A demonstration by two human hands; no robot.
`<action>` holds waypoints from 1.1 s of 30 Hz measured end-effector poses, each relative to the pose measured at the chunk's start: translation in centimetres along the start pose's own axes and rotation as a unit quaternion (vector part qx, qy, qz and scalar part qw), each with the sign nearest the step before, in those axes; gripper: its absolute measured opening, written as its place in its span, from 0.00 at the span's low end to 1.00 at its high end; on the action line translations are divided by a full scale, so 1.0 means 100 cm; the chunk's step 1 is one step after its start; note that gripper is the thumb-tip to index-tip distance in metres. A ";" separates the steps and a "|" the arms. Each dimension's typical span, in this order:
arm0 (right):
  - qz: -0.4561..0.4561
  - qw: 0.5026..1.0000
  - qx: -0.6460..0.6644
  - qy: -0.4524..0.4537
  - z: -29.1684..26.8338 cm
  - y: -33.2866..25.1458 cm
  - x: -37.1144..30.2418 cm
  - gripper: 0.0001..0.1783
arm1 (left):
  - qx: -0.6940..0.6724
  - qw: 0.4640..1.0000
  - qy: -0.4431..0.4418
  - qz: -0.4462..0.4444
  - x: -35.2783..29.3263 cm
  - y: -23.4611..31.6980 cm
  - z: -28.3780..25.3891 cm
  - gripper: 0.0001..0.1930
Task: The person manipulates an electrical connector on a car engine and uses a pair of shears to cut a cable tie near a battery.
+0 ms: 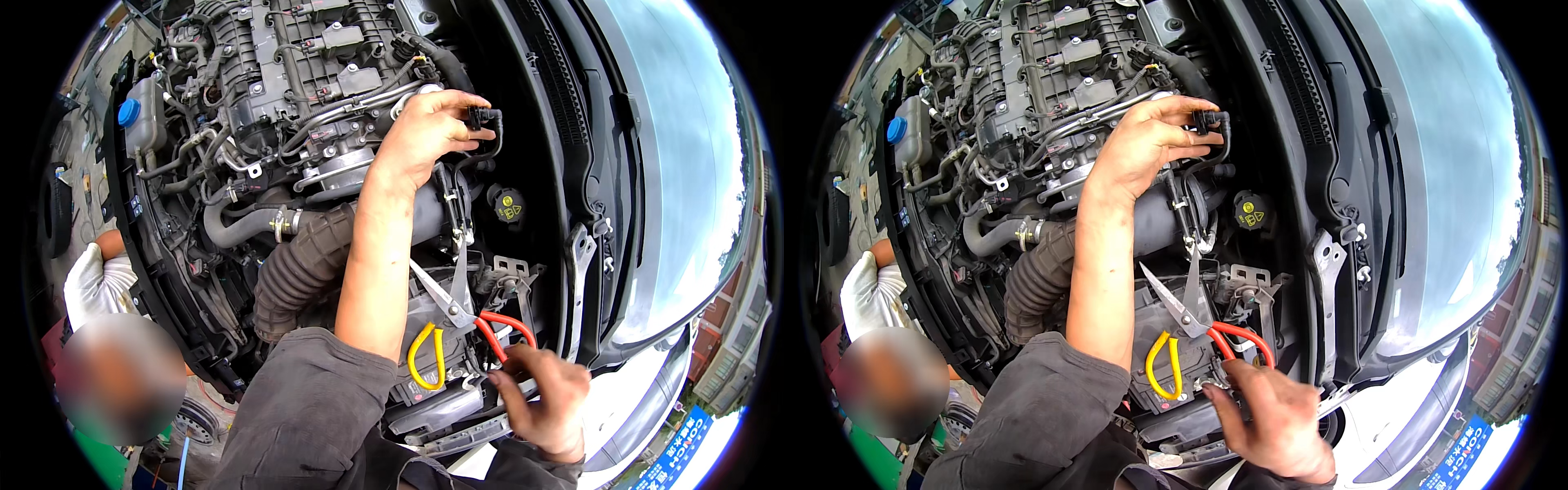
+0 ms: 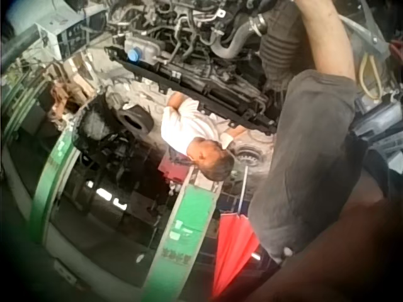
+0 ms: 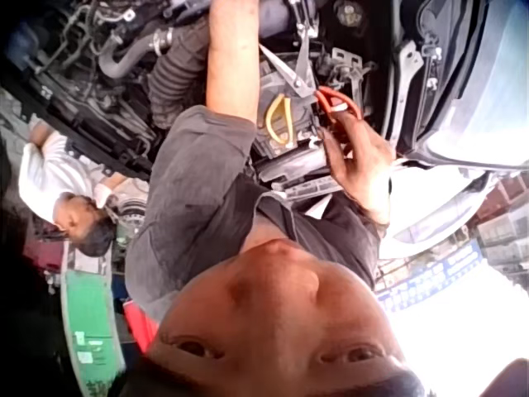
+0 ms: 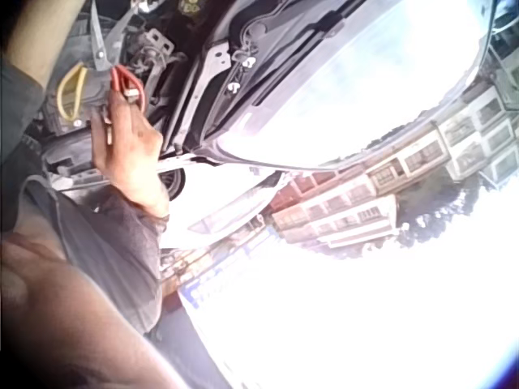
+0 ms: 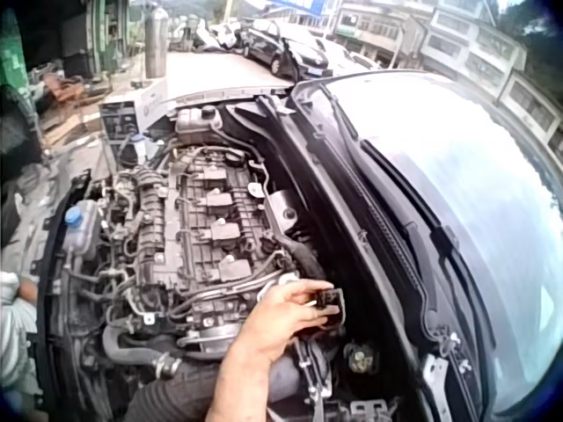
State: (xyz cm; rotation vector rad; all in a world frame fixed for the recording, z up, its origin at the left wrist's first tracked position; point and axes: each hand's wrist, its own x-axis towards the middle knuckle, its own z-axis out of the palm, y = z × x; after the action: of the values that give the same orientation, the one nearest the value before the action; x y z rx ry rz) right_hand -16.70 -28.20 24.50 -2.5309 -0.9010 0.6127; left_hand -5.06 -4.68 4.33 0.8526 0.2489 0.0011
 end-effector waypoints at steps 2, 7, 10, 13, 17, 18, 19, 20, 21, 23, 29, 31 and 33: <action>0.122 0.992 0.001 -0.020 0.053 -0.008 -0.027 0.29 | -0.013 1.000 -0.006 0.006 0.001 -0.001 -0.003 0.22; 0.264 0.961 0.058 0.055 0.128 -0.015 -0.022 0.49 | -0.023 0.999 -0.027 0.000 -0.001 0.009 0.000 0.22; 0.342 0.933 0.096 0.061 0.143 -0.022 -0.008 0.49 | -0.046 0.998 -0.045 0.016 0.000 0.003 -0.001 0.22; 0.303 0.938 0.114 0.125 0.157 -0.009 -0.009 0.47 | -0.034 0.997 -0.067 0.035 0.001 0.003 -0.004 0.21; 0.259 0.948 0.103 0.155 0.148 -0.001 -0.017 0.40 | -0.031 0.995 -0.083 0.038 -0.002 0.006 -0.004 0.20; 0.261 0.946 0.110 0.158 0.139 -0.002 -0.022 0.38 | -0.036 0.995 -0.085 0.033 -0.002 0.006 -0.003 0.20; 0.280 0.939 0.122 0.159 0.126 -0.004 -0.032 0.40 | -0.032 0.996 -0.085 0.022 -0.002 0.010 -0.001 0.20; 0.297 0.932 0.135 0.156 0.115 -0.004 -0.045 0.42 | -0.028 0.996 -0.082 0.011 -0.004 0.013 0.000 0.20; 0.250 0.921 0.168 0.248 0.112 0.003 -0.057 0.41 | -0.027 0.996 -0.086 0.015 -0.004 0.012 0.000 0.21; 0.157 0.898 0.161 0.377 0.092 0.022 -0.067 0.39 | -0.033 0.995 -0.095 0.018 -0.004 0.009 0.002 0.22; -0.045 0.877 0.139 0.457 -0.025 0.069 -0.043 0.33 | -0.086 0.996 -0.039 -0.002 0.004 -0.006 0.004 0.21; -0.095 0.842 0.133 0.515 -0.034 0.084 -0.019 0.26 | -0.100 0.994 -0.026 -0.023 0.006 -0.010 0.007 0.20; -0.070 0.829 0.224 0.507 -0.037 0.101 -0.001 0.23 | -0.117 0.992 -0.008 -0.049 0.005 -0.007 0.010 0.20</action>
State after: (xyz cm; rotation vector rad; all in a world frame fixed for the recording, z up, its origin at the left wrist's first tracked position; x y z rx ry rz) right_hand -9.86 -36.32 22.73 -1.8856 -0.4353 -0.5187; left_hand -4.44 -5.80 4.34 0.6061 0.2703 -0.0675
